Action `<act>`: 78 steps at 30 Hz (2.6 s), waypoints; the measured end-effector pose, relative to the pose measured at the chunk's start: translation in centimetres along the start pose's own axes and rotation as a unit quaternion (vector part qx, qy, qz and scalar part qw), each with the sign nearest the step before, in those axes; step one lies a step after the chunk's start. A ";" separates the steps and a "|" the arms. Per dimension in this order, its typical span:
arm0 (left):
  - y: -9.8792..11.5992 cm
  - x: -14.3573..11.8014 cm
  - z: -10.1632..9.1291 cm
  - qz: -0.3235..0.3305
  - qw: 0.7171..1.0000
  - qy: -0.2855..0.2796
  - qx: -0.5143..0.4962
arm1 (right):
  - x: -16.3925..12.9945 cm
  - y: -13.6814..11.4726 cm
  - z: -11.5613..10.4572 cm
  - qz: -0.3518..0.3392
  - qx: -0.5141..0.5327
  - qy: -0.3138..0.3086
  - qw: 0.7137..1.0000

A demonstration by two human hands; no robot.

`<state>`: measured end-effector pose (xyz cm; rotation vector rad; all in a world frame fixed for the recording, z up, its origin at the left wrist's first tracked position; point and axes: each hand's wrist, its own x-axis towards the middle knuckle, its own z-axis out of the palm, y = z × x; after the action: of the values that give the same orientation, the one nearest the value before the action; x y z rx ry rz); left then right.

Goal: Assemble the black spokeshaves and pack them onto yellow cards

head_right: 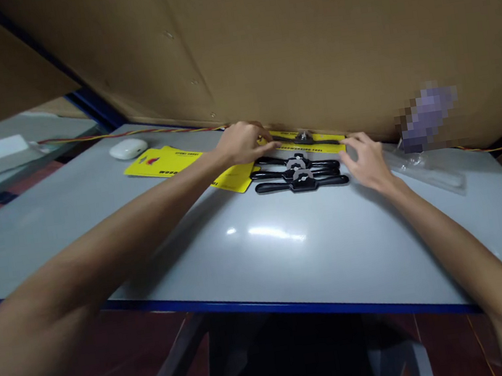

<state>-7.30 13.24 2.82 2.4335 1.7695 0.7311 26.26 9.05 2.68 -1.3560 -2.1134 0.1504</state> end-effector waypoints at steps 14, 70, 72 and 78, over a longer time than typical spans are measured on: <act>2.9 -10.0 -3.3 0.074 0.995 -0.032 -0.059 | -5.5 9.5 -12.1 0.111 -0.224 -0.092 0.964; 4.2 -11.7 -1.0 0.283 0.944 -0.171 0.006 | -8.2 -1.7 -0.9 -0.152 0.005 -0.116 0.981; 4.1 -11.8 -1.0 0.297 0.942 -0.157 -0.001 | -8.1 -1.6 -0.9 -0.156 0.006 -0.113 0.981; 3.7 -12.3 -0.5 0.328 0.942 -0.068 -0.023 | -8.1 -1.2 -1.1 -0.178 -0.031 -0.105 0.978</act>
<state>-7.10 0.69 0.17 2.9619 0.8583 0.5951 28.18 1.32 0.56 -1.0089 -2.5208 0.0824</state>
